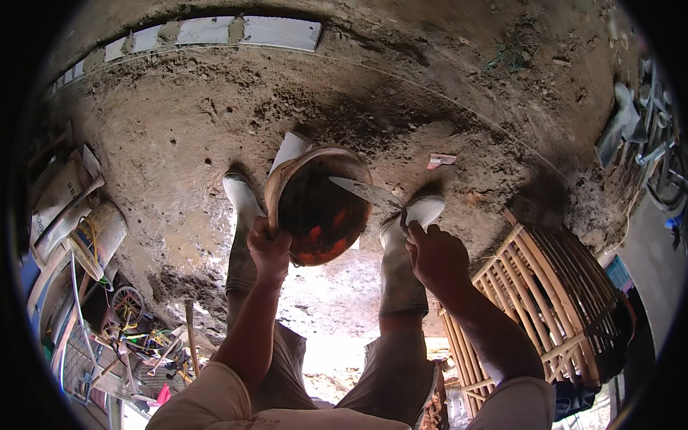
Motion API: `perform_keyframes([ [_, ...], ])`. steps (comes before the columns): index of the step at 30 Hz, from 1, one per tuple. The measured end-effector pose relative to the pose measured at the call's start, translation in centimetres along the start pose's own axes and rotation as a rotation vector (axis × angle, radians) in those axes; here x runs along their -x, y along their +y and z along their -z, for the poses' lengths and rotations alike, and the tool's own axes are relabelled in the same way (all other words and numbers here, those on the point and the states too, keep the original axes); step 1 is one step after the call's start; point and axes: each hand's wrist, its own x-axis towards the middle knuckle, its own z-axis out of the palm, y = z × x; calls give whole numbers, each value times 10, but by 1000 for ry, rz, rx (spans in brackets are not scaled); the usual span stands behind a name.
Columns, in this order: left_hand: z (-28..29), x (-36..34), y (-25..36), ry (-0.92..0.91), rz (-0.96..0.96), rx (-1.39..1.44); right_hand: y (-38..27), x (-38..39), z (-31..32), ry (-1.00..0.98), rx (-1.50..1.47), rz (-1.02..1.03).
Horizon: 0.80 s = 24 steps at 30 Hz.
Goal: The person uses a hand saw to cut a white brick into smaller pieces on the ground. After cutting, they pick up the pieces and place them into a trench, then use a trowel to apply mortar around the bricks.
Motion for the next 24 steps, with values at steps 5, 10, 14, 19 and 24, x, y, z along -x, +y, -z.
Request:
perform_keyframes([
  [5, 7, -3, 8, -12, -77, -11, -31, -50, -29, -102, 183, 71],
  [10, 13, 1, 22, -77, -85, 73, -37, -49, -33, -388, -35, 217],
  [14, 16, -3, 9, -71, -80, 78, -35, -47, -31, -542, -171, 202],
  [19, 16, -12, 2, -40, -59, 117, -6, -38, -47, -592, -373, 222],
  [24, 10, -14, 10, -23, 39, 250, 35, -21, -77, -537, -655, 177],
])
